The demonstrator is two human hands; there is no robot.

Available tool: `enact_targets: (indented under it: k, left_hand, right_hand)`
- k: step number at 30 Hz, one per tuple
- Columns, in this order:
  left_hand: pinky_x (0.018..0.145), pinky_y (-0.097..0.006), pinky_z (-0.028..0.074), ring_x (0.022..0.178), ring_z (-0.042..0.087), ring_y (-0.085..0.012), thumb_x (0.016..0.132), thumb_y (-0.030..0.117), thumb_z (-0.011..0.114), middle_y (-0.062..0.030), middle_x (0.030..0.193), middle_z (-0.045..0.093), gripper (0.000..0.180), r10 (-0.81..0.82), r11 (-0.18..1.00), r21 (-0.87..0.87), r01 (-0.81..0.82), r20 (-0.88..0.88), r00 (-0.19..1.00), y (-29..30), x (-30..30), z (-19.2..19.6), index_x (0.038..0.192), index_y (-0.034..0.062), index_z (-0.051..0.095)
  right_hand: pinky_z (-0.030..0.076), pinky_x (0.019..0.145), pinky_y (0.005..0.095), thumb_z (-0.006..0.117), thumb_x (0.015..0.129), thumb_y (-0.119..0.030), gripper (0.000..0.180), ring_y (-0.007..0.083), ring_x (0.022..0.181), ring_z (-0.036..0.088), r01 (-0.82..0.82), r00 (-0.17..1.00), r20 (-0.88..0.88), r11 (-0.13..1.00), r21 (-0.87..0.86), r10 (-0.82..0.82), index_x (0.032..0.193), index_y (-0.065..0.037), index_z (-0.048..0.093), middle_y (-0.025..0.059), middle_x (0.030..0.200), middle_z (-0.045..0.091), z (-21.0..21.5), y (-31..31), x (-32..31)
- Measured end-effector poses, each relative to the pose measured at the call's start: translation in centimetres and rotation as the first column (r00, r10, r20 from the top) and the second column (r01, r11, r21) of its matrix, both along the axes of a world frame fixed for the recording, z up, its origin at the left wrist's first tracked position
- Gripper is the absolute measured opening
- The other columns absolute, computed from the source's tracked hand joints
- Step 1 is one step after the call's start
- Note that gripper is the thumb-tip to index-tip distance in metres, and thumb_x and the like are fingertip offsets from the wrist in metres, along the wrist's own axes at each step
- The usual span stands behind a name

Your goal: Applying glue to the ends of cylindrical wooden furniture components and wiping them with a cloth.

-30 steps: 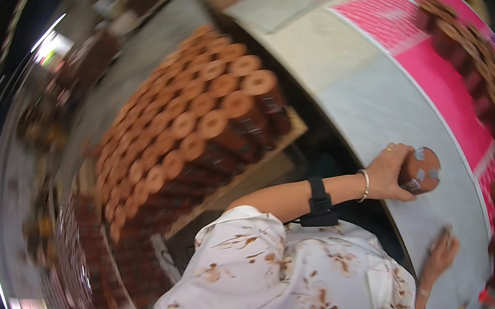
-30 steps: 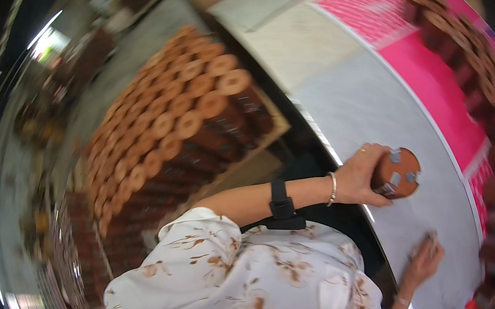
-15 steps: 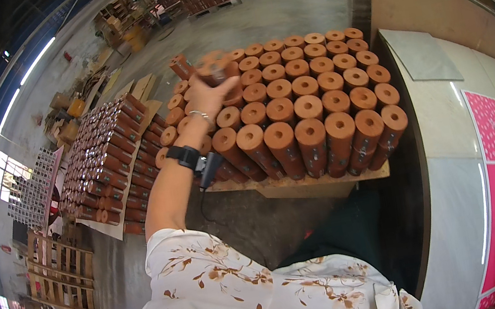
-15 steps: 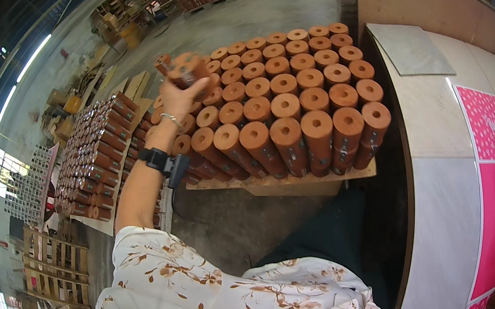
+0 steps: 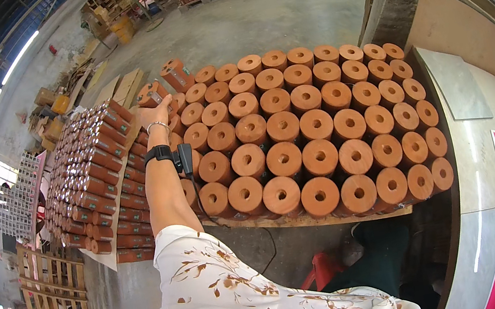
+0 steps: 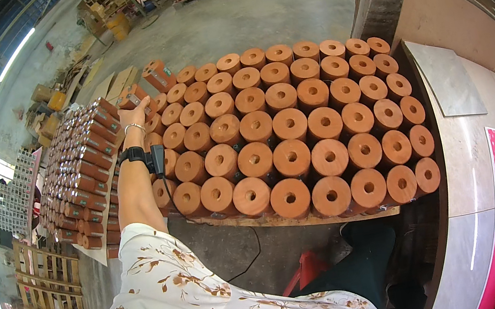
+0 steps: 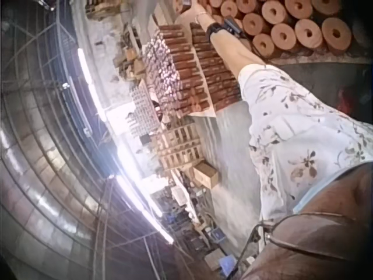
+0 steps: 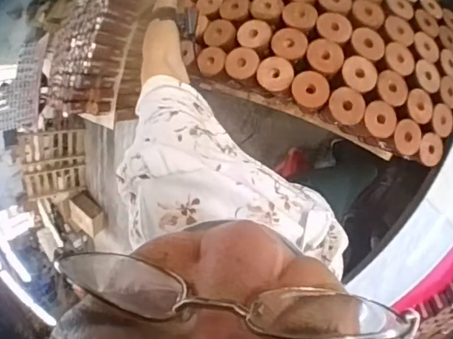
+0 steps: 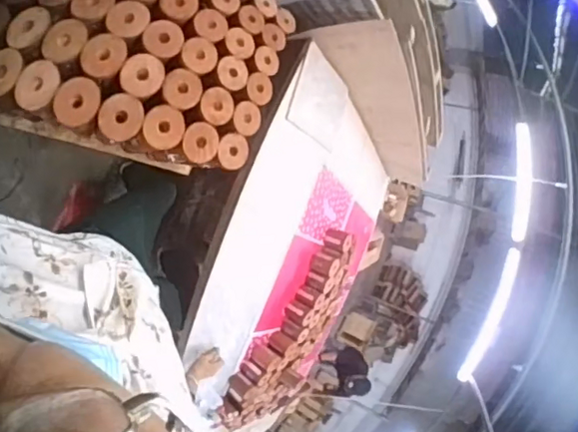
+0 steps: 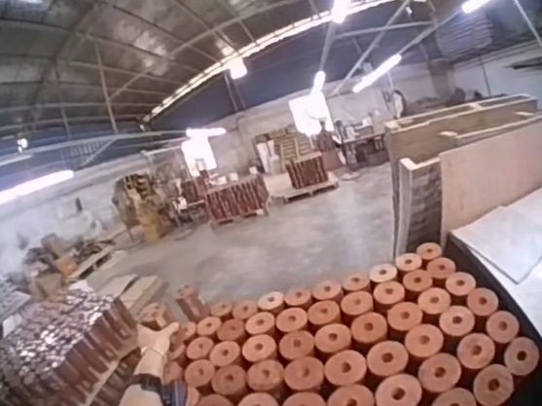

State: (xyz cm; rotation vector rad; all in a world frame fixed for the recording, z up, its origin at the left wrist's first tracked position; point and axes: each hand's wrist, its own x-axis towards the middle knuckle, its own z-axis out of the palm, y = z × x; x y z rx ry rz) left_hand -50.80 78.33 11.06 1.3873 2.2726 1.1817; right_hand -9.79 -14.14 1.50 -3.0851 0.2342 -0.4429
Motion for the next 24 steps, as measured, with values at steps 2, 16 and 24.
enact_targets:
  k: [2,16,24]
  left_hand:
    - [0.097,-0.040,0.044,0.113,0.056,-0.0379,0.060,0.048,0.084,-0.0301,0.123,0.054,0.099,-0.031,0.999,0.022,0.030,0.010,0.999,3.9,-2.2,-2.6,0.125,-0.0146,0.044]
    - [0.104,-0.042,0.039,0.121,0.049,-0.0402,0.059,0.045,0.085,-0.0298,0.132,0.046,0.104,-0.046,0.988,0.148,0.035,0.070,0.996,11.9,-4.0,-9.5,0.130,-0.0131,0.037]
    - [0.106,-0.041,0.037,0.126,0.045,-0.0397,0.063,0.060,0.076,-0.0309,0.137,0.042,0.113,-0.119,0.993,-0.006,0.119,0.047,0.992,11.6,-5.2,-7.6,0.135,-0.0151,0.033]
  right_hand:
    - [0.049,0.062,0.0406,0.058,0.090,-0.037,0.041,0.0342,0.066,0.061,-0.019,0.999,-0.030,1.000,0.020,0.020,0.084,0.004,0.058,0.0221,0.075,0.063,1.6,1.7,-0.2]
    - [0.050,0.064,0.0382,0.058,0.092,-0.031,0.039,0.0287,0.068,0.060,-0.351,0.924,-0.128,0.932,0.093,0.361,0.087,0.007,0.057,0.0179,0.075,0.063,4.7,6.7,-0.5]
    - [0.051,0.066,0.0376,0.057,0.093,-0.031,0.038,0.0284,0.071,0.062,-0.128,0.940,-0.316,0.991,0.035,0.132,0.088,0.007,0.057,0.0189,0.076,0.064,7.4,14.1,-1.5]
